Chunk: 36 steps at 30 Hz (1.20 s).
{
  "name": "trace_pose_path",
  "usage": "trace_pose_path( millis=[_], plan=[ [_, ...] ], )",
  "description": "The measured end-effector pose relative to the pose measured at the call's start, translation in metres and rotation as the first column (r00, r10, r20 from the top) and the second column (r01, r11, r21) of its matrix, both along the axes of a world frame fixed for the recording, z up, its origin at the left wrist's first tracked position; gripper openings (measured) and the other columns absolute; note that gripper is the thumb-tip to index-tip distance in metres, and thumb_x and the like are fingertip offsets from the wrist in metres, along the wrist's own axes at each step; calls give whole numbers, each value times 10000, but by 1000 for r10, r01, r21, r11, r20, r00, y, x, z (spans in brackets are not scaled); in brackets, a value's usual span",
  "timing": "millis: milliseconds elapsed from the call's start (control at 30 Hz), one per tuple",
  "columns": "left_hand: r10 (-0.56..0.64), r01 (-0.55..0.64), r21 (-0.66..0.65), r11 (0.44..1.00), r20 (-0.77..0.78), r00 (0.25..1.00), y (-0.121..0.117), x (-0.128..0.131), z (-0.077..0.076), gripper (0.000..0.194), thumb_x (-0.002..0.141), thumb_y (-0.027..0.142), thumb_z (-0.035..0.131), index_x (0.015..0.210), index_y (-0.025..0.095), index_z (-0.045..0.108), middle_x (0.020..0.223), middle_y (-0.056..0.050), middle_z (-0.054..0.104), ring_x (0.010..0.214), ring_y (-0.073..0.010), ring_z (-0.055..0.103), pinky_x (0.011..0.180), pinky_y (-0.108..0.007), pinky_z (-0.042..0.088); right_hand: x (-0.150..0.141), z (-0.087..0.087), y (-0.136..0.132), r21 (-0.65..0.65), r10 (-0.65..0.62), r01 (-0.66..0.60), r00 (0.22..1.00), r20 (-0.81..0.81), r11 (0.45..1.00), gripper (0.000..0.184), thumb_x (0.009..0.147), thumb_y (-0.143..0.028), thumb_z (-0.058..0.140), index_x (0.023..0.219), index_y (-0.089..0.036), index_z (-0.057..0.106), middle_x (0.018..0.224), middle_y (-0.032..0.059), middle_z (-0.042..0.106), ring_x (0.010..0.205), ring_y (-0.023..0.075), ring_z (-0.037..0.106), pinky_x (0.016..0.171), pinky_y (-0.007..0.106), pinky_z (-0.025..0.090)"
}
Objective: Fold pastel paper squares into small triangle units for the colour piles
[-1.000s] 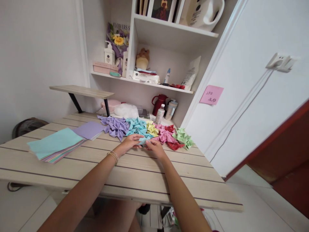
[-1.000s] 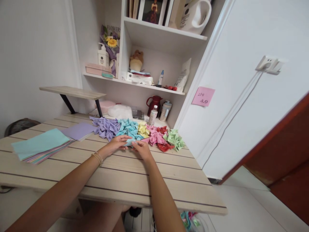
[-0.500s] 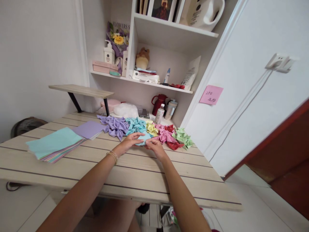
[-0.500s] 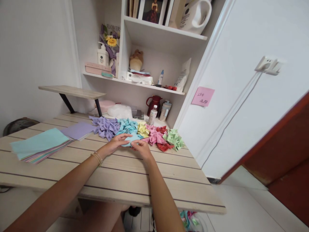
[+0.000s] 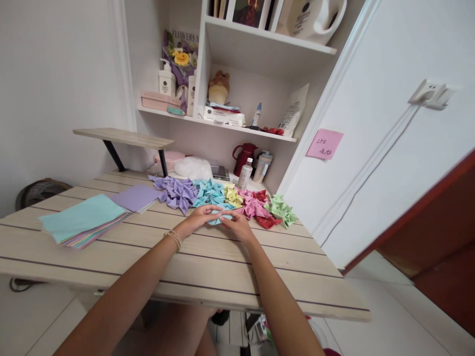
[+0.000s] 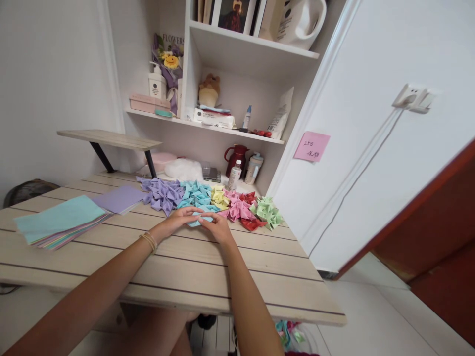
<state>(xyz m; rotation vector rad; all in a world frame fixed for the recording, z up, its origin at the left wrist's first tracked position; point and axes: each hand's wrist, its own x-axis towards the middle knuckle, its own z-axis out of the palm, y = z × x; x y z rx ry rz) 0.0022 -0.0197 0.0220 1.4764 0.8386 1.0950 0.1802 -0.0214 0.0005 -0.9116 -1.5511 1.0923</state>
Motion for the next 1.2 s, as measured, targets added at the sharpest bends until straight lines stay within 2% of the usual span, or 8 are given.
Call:
trace_pose_path(
  millis=[133, 300, 500, 667, 800, 933, 1067, 1200],
  plan=[
    [46, -46, -10, 999, 18, 999, -1, 0, 1, 397, 643, 349, 746, 979, 142, 703, 907, -70, 681, 802, -173, 608, 681, -239, 427, 0, -2, 2, 39, -35, 33, 998, 56, 999, 531, 630, -466, 754, 1055, -165, 651, 560, -36, 534, 502, 93, 459, 519, 241, 413],
    [73, -69, -62, 996, 58, 996, 2, -1, 1, 385, 663, 372, 726, 972, 143, 705, 815, -41, 667, 680, -132, 569, 587, -216, 388, 0, -5, 4, 54, -65, 64, 998, 14, 996, 797, 554, -394, 812, 1261, -205, 495, 820, -11, 568, 558, 70, 467, 544, 221, 420],
    [58, -44, -109, 993, 125, 990, 5, -2, -2, 343, 633, 363, 751, 888, 137, 710, 902, -60, 675, 785, -159, 597, 642, -219, 420, -1, -3, -1, 120, -68, 59, 995, 69, 991, 795, 547, -370, 814, 1257, -219, 490, 849, -6, 567, 598, 95, 489, 591, 243, 434],
    [33, -12, -140, 990, 154, 987, 5, -3, -3, 301, 616, 354, 771, 812, 137, 698, 810, -45, 671, 740, -146, 608, 650, -218, 434, 2, -6, 1, 271, -185, 110, 945, 271, 956, 554, 650, -340, 737, 1175, -239, 589, 899, 30, 627, 651, 140, 507, 656, 288, 440],
    [-46, 65, -139, 988, 132, 990, 5, -2, -3, 321, 624, 366, 769, 828, 127, 700, 781, -48, 674, 682, -135, 611, 659, -228, 440, 7, -10, 7, 384, -333, 206, 894, 301, 900, 288, 718, -223, 614, 995, -242, 693, 919, 52, 623, 798, 191, 541, 746, 322, 439],
    [-118, 133, -124, 983, 125, 985, 5, -2, -3, 371, 645, 374, 758, 921, 133, 703, 836, -57, 684, 692, -141, 623, 669, -232, 438, 8, -10, 8, 395, -391, 263, 873, 292, 880, 222, 708, -168, 586, 878, -221, 719, 864, 60, 598, 847, 207, 537, 798, 339, 435],
    [-102, 117, -100, 988, 147, 984, 6, -2, -2, 410, 656, 409, 747, 968, 147, 704, 912, -64, 683, 723, -151, 625, 685, -240, 439, 5, -7, 7, 368, -379, 280, 896, 231, 886, 157, 727, -276, 610, 827, -207, 708, 904, 73, 586, 804, 192, 536, 723, 307, 449],
    [-75, 88, -79, 993, 158, 985, 6, -3, -2, 450, 659, 457, 733, 980, 143, 705, 1000, -86, 674, 761, -164, 621, 687, -248, 439, 5, -4, 5, 348, -377, 300, 909, 178, 888, 204, 740, -363, 593, 767, -186, 690, 849, 59, 602, 782, 184, 538, 680, 285, 437]
  ],
)
